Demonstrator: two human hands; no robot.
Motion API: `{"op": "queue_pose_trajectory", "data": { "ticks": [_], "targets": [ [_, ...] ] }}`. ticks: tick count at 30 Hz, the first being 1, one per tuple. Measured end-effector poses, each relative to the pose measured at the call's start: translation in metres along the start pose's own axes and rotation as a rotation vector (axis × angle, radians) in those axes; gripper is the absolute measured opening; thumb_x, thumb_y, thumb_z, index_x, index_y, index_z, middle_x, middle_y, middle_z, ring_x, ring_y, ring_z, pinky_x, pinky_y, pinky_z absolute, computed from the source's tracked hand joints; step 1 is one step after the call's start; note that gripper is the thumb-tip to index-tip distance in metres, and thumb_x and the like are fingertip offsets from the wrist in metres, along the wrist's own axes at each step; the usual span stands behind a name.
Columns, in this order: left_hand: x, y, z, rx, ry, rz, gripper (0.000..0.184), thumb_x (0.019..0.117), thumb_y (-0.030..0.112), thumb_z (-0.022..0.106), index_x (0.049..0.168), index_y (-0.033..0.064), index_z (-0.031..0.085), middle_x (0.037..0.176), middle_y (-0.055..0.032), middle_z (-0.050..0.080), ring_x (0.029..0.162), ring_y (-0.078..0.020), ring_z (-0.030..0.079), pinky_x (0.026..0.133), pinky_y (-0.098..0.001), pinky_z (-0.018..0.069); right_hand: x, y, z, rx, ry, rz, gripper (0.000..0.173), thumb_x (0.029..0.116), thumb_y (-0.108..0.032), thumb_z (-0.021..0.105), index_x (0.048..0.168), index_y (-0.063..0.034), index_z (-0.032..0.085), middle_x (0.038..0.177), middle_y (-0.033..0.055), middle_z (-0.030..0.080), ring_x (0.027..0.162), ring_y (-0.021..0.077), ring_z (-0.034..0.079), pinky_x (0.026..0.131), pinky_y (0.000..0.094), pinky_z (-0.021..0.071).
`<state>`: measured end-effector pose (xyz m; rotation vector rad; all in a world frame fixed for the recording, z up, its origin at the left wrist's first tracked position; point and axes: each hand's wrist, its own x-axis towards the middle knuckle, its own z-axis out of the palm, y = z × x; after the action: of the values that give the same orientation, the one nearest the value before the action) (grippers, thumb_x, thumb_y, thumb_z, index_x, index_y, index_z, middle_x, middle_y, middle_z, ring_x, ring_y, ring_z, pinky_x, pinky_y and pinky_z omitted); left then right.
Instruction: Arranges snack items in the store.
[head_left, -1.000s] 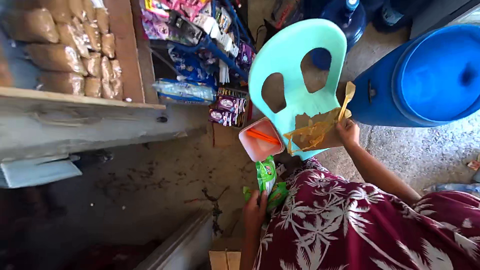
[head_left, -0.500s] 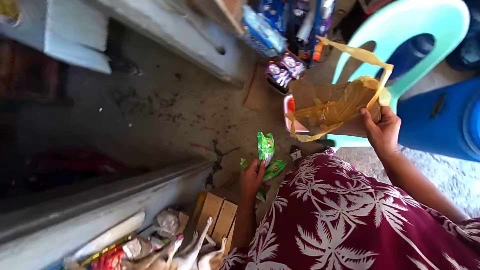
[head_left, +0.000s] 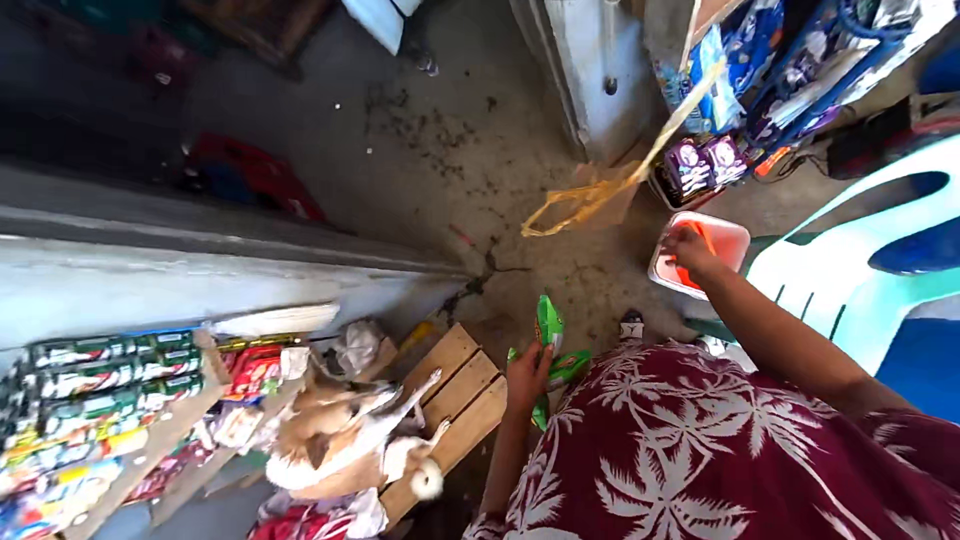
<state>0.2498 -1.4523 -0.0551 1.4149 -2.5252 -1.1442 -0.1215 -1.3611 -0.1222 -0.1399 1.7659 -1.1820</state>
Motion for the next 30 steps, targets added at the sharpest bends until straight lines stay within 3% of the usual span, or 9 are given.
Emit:
{"op": "queue_pose_trajectory", "data": {
  "ticks": [4,7,11,16,18,20,22,26,30],
  "targets": [
    [0.009,0.014,0.011,0.015,-0.115,-0.037,0.040,0.1050,0.032,0.054,0.101,-0.0051,0.068,0.070,-0.0135,0.062,0.065,-0.0258,0.062,0.067,-0.0496,0.0525,-0.025,0.048,-0.024,-0.103,-0.146,0.139,0.037,0.1069,-0.012,0.052,0.142,0.0017,0.049,0.131,0.0225,0.062,0.110,0.0303,0.065,0.091,0.0468,0.0540],
    [0.029,0.039,0.026,0.060,-0.162,0.078,0.038,0.1046,0.028,0.054,0.102,-0.0079,0.068,0.071,-0.0171,0.065,0.065,-0.0291,0.065,0.066,-0.0521,0.0542,-0.042,0.072,-0.084,-0.117,-0.097,0.184,0.032,0.1066,-0.011,0.053,0.135,0.0042,0.055,0.126,0.0244,0.063,0.107,0.0312,0.064,0.091,0.0473,0.0530],
    [0.053,0.080,0.048,0.094,-0.172,0.209,0.037,0.1040,0.024,0.054,0.095,-0.0097,0.066,0.066,-0.0151,0.060,0.059,-0.0243,0.060,0.061,-0.0464,0.0527,-0.045,0.064,-0.200,-0.010,0.170,0.151,0.038,0.1087,-0.018,0.050,0.139,0.0046,0.052,0.135,0.0252,0.060,0.115,0.0330,0.063,0.097,0.0484,0.0509],
    [0.060,0.135,0.088,0.135,-0.175,0.226,0.040,0.1032,0.029,0.053,0.088,-0.0061,0.063,0.058,-0.0067,0.050,0.051,-0.0150,0.050,0.053,-0.0380,0.0460,-0.015,0.027,-0.348,0.536,0.673,-0.025,0.049,0.1105,-0.027,0.041,0.149,0.0028,0.039,0.143,0.0206,0.053,0.119,0.0257,0.061,0.095,0.0383,0.0539],
    [0.062,0.156,0.104,0.139,-0.167,0.253,0.040,0.1027,0.031,0.053,0.088,-0.0049,0.063,0.057,-0.0042,0.049,0.049,-0.0113,0.048,0.051,-0.0339,0.0455,-0.004,0.012,-0.393,0.782,0.867,-0.073,0.065,0.1107,-0.043,0.034,0.158,0.0004,0.024,0.158,0.0246,0.035,0.137,0.0332,0.048,0.106,0.0453,0.0490],
    [0.062,0.180,0.115,0.149,-0.174,0.257,0.041,0.1020,0.031,0.053,0.090,-0.0062,0.066,0.057,-0.0056,0.052,0.049,-0.0116,0.051,0.052,-0.0345,0.0470,-0.002,-0.007,-0.425,0.987,1.043,-0.028,0.077,0.1079,-0.058,0.030,0.160,-0.0008,0.023,0.163,0.0258,0.027,0.147,0.0375,0.037,0.113,0.0531,0.0419],
    [0.064,0.201,0.123,0.160,-0.190,0.265,0.041,0.1023,0.031,0.053,0.088,-0.0058,0.064,0.057,-0.0032,0.049,0.049,-0.0086,0.048,0.052,-0.0307,0.0455,-0.019,-0.035,-0.442,1.171,1.016,0.078,0.076,0.1086,-0.058,0.022,0.164,-0.0056,0.016,0.168,0.0201,0.021,0.152,0.0332,0.028,0.121,0.0506,0.0313],
    [0.073,0.222,0.136,0.167,-0.199,0.332,0.039,0.1013,0.029,0.055,0.084,-0.0045,0.063,0.055,-0.0004,0.046,0.047,-0.0038,0.045,0.049,-0.0242,0.0421,0.010,0.024,-0.470,1.316,0.934,-0.061,0.087,0.1005,-0.072,0.028,0.157,-0.0055,0.027,0.159,0.0204,0.034,0.144,0.0323,0.039,0.112,0.0511,0.0408],
    [0.099,0.232,0.136,0.179,-0.274,0.390,0.036,0.1008,0.025,0.056,0.087,-0.0064,0.065,0.056,-0.0020,0.049,0.049,-0.0053,0.047,0.051,-0.0253,0.0439,0.011,0.055,-0.465,1.311,0.994,-0.100,0.089,0.0984,-0.077,0.021,0.143,-0.0024,0.041,0.136,0.0175,0.050,0.121,0.0242,0.055,0.100,0.0392,0.0490]
  ]
}}
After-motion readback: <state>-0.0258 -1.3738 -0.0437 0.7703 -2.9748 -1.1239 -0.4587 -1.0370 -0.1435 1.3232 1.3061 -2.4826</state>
